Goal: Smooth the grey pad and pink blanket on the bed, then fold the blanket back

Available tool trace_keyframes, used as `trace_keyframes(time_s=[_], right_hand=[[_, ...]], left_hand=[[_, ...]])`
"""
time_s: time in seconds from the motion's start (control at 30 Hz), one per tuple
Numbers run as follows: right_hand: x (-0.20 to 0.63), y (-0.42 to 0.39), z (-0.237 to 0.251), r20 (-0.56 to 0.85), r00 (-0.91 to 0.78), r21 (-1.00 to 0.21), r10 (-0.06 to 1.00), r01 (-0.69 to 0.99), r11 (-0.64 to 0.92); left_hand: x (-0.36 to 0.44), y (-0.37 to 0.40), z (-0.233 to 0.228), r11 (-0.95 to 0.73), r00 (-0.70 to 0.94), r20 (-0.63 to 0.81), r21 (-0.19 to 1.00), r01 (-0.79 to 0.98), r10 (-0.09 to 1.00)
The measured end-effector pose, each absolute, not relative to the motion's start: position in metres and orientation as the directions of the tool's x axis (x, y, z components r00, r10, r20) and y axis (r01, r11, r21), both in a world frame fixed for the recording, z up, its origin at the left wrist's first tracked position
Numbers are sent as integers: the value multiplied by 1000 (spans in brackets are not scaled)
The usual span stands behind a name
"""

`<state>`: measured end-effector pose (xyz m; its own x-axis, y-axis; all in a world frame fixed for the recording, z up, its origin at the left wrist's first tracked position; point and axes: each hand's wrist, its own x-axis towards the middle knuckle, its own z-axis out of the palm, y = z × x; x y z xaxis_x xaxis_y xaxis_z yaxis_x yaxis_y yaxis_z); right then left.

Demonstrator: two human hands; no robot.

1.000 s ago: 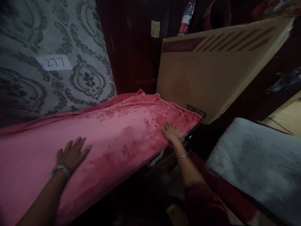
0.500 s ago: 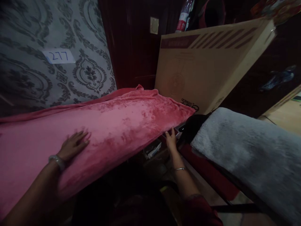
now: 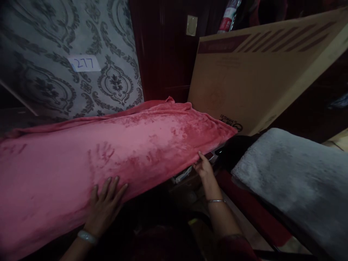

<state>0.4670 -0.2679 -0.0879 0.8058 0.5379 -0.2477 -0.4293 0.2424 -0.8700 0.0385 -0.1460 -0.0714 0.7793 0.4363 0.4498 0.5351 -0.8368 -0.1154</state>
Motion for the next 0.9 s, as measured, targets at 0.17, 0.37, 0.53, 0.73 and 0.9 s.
trace_keyframes(time_s=[0.17, 0.37, 0.53, 0.73, 0.9], right_hand=[[472, -272, -59, -306, 826, -773, 474, -506, 383], [464, -295, -74, -202, 885, -797, 420, -398, 455], [446, -301, -89, -341, 866, -761, 366, -483, 433], [443, -305, -93, -320, 871, -735, 374, -477, 482], [441, -305, -104, -430, 753, -649, 497, -641, 410]], left_hand=[[38, -143, -74, -844, 738, 521, -59, 533, 429], [15, -142, -58, -959, 772, 617, -92, 266, 155], [8, -146, -53, -965, 766, 638, -143, 218, 79], [8, -155, -44, -953, 737, 670, -159, 258, 87], [14, -162, -45, -909, 708, 697, -213, 357, 115]])
